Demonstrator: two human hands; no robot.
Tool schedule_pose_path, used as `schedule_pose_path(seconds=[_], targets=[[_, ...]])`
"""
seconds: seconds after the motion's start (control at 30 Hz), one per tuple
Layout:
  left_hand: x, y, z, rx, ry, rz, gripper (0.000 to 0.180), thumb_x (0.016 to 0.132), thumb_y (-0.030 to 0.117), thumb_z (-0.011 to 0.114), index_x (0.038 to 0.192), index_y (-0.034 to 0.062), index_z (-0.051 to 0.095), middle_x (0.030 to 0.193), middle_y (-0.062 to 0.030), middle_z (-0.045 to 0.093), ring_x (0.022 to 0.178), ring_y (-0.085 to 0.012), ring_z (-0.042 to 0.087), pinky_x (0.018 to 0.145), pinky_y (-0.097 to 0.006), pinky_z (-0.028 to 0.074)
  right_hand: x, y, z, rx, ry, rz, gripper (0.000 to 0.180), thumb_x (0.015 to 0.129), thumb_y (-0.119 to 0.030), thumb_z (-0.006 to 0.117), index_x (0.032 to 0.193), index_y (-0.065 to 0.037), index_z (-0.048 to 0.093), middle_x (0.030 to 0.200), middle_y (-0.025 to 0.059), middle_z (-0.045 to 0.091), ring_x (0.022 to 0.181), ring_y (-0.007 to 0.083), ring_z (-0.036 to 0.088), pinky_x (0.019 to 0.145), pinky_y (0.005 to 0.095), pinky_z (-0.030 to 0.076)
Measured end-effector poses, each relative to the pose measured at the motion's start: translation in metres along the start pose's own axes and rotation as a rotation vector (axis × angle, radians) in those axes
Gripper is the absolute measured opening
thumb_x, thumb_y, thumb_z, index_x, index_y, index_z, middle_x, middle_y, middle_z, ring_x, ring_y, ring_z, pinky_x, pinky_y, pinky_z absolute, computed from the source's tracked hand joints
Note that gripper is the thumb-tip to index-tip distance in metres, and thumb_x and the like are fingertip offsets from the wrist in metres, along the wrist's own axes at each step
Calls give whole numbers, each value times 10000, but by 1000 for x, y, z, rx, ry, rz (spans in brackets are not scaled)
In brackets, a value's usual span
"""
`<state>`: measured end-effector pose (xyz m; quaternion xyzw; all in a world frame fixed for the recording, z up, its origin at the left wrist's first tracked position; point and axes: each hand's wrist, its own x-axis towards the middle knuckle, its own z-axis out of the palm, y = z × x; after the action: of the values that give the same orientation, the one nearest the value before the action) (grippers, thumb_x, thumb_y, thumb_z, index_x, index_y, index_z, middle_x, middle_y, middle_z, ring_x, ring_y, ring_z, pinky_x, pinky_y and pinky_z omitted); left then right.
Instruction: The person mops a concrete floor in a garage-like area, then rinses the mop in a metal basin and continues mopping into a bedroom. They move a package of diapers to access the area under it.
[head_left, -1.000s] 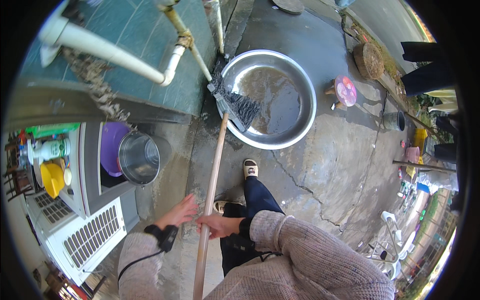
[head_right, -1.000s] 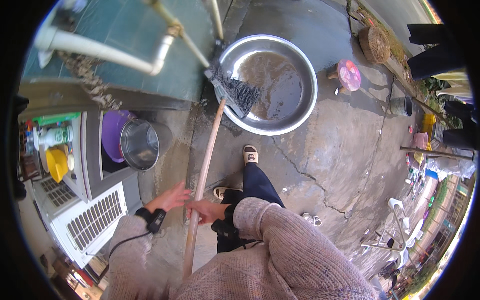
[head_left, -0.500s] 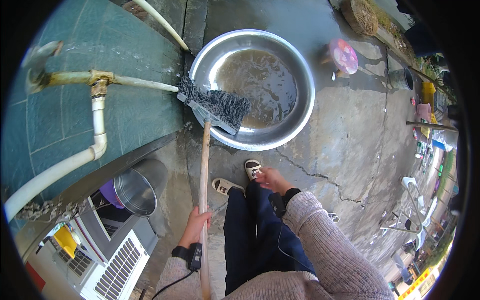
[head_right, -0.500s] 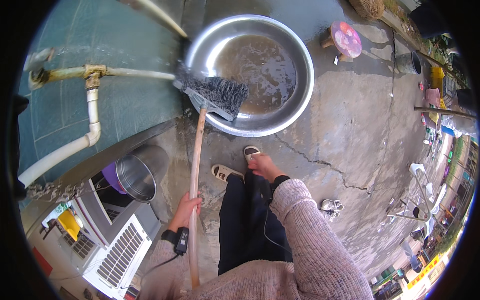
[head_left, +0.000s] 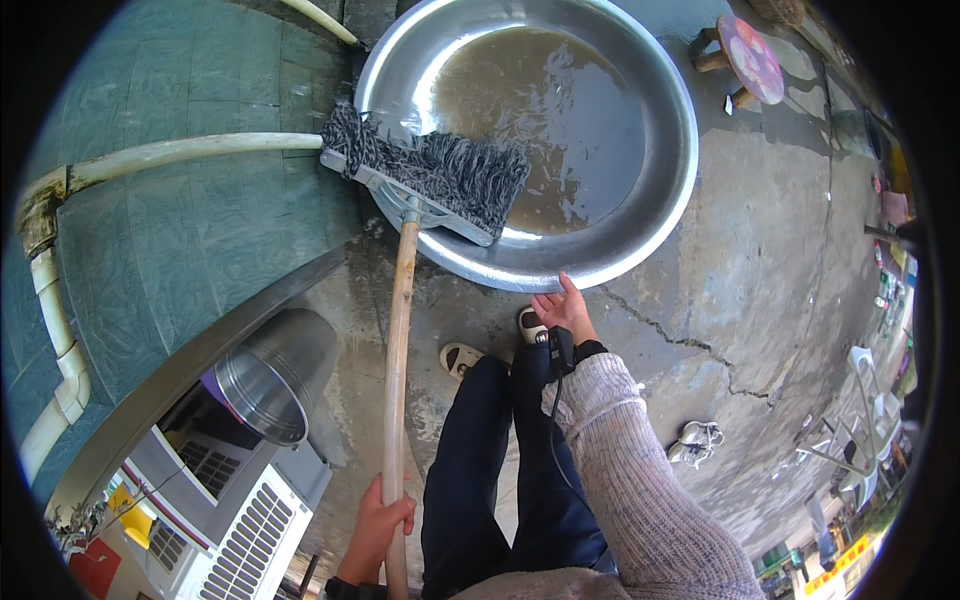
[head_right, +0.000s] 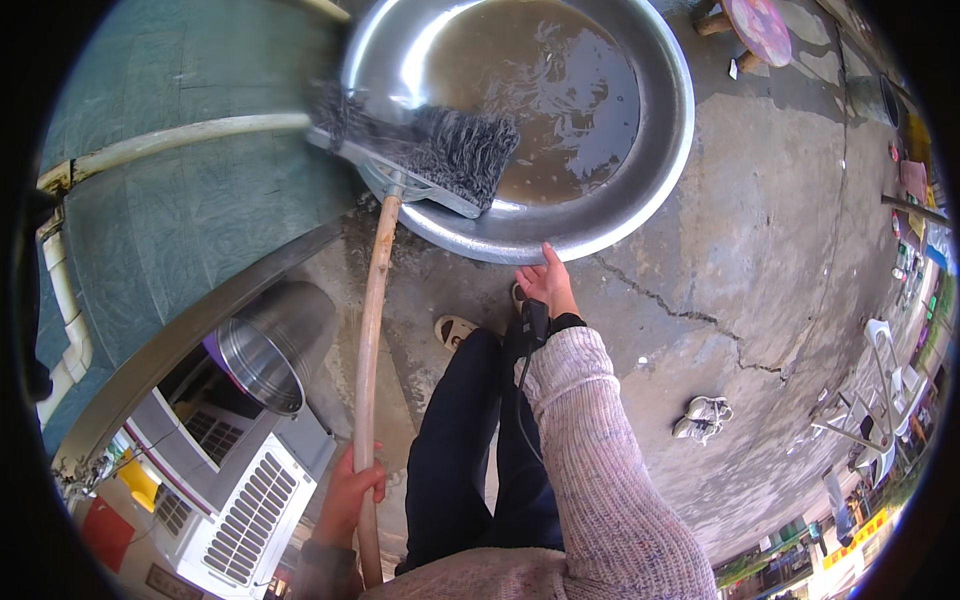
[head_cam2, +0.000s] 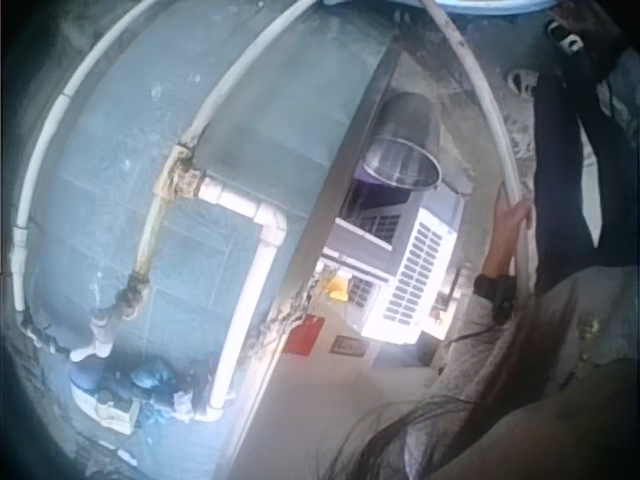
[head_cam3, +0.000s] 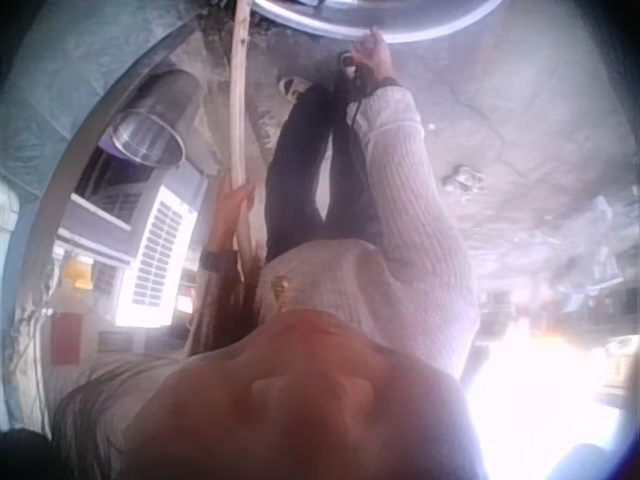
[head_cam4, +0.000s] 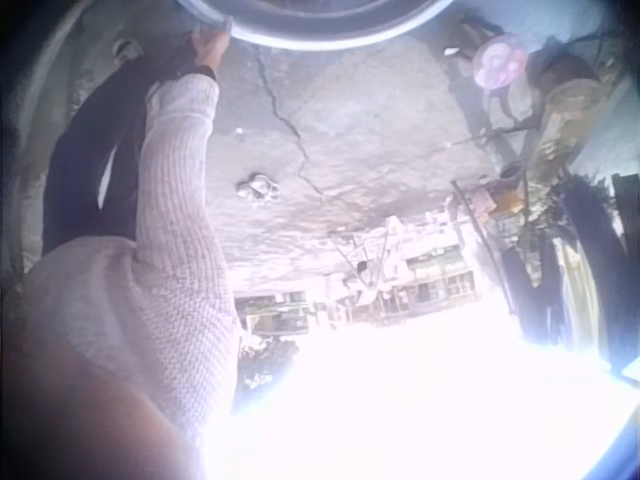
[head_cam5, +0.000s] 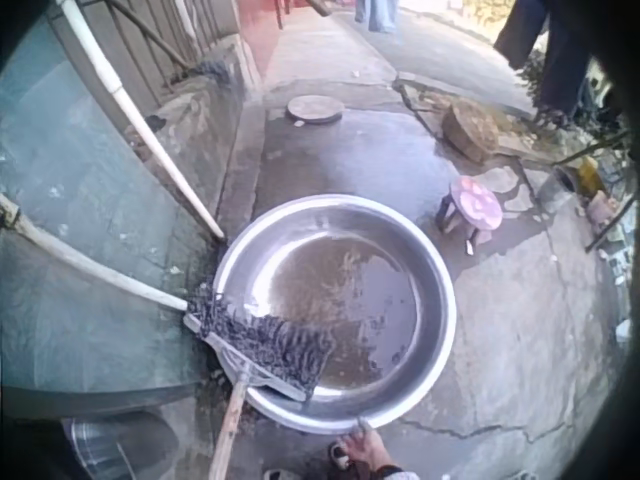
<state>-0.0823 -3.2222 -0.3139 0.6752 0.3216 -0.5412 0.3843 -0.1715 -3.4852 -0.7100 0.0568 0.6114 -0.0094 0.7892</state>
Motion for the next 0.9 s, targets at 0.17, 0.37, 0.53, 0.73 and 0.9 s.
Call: schedule_pose_path(seconds=[0.17, 0.37, 0.53, 0.73, 0.9], targets=[[-23, 12, 3, -39, -31, 47, 385, 751, 18, 524, 1128, 5, 446, 659, -57, 479, 477, -136, 466, 441, -256, 382, -35, -9, 13, -187, 156, -162, 343, 860, -351, 612, 1081, -138, 459, 1041, 83, 577, 931, 212, 591, 636, 317, 456], [-77, 33, 9, -235, -188, 116, 373, 750, 9, 499, 1118, -23, 445, 647, -68, 486, 471, -137, 460, 444, -253, 385, -135, -60, 51, -387, 158, -450, 205, 877, -283, 596, 997, -146, 501, 844, 6, 620, 667, 131, 614, 486, 244, 390], [-114, 48, 13, -276, -275, 162, 362, 764, 13, 477, 1124, -24, 449, 656, -70, 491, 493, -135, 467, 462, -244, 389, -219, -107, 90, -446, 106, -552, 170, 892, -255, 573, 976, -128, 498, 813, 12, 621, 630, 120, 600, 474, 234, 399], [-144, 70, 12, -334, -345, 226, 366, 772, 9, 471, 1135, -28, 445, 666, -70, 497, 495, -135, 475, 466, -238, 389, -282, -174, 188, -630, 60, -780, 194, 871, -260, 597, 861, -105, 481, 660, 7, 554, 575, 126, 597, 415, 226, 372], [-166, 80, 1, -312, -346, 220, 381, 772, 12, 489, 1146, -31, 432, 662, -72, 496, 489, -133, 476, 462, -236, 390, -313, -198, 290, -827, 72, -993, 221, 809, -203, 625, 763, -21, 508, 629, 54, 567, 526, 165, 620, 406, 246, 398]])
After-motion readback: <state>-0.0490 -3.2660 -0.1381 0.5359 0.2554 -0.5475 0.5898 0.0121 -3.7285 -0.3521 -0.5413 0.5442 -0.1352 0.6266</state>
